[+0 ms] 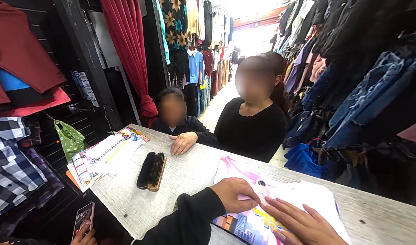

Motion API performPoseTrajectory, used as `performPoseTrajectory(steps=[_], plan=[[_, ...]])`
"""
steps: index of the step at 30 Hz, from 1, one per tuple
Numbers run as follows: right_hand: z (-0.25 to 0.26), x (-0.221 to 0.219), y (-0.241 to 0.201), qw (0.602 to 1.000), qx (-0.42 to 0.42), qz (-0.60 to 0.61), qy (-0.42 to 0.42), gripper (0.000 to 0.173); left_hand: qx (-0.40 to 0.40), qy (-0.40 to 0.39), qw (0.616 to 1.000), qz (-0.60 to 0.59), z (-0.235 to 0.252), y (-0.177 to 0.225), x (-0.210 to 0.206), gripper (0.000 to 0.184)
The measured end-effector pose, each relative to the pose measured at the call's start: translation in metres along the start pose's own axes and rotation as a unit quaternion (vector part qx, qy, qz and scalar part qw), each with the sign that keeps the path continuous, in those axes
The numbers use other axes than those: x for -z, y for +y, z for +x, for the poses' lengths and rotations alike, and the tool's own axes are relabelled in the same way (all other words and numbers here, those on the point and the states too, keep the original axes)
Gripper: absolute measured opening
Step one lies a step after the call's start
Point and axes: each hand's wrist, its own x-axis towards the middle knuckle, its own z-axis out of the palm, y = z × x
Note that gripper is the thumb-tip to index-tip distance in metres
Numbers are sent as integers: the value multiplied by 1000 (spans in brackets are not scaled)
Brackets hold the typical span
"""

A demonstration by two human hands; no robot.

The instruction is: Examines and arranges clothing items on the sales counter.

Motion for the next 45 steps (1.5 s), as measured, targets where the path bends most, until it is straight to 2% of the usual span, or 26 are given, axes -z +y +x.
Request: performPoseTrajectory(steps=[9, 15, 20, 39, 45], plan=[[0, 3, -4, 999, -7, 39, 36, 47, 14, 0, 1000, 0, 0, 3, -1, 24], [3, 3, -2, 999, -11, 38, 37, 50, 25, -4, 1000, -2, 3, 3, 0, 24], [2, -6, -1, 997, -8, 11, 74, 52, 13, 2, 1000, 5, 3, 1, -2, 23], [-2, -6, -4, 998, -5, 15, 64, 51, 31, -2, 1000, -2, -3, 9, -3, 25], [-2, -10, -3, 996, -3, 6, 90, 53, 22, 6, 1000, 4, -4, 7, -5, 25]])
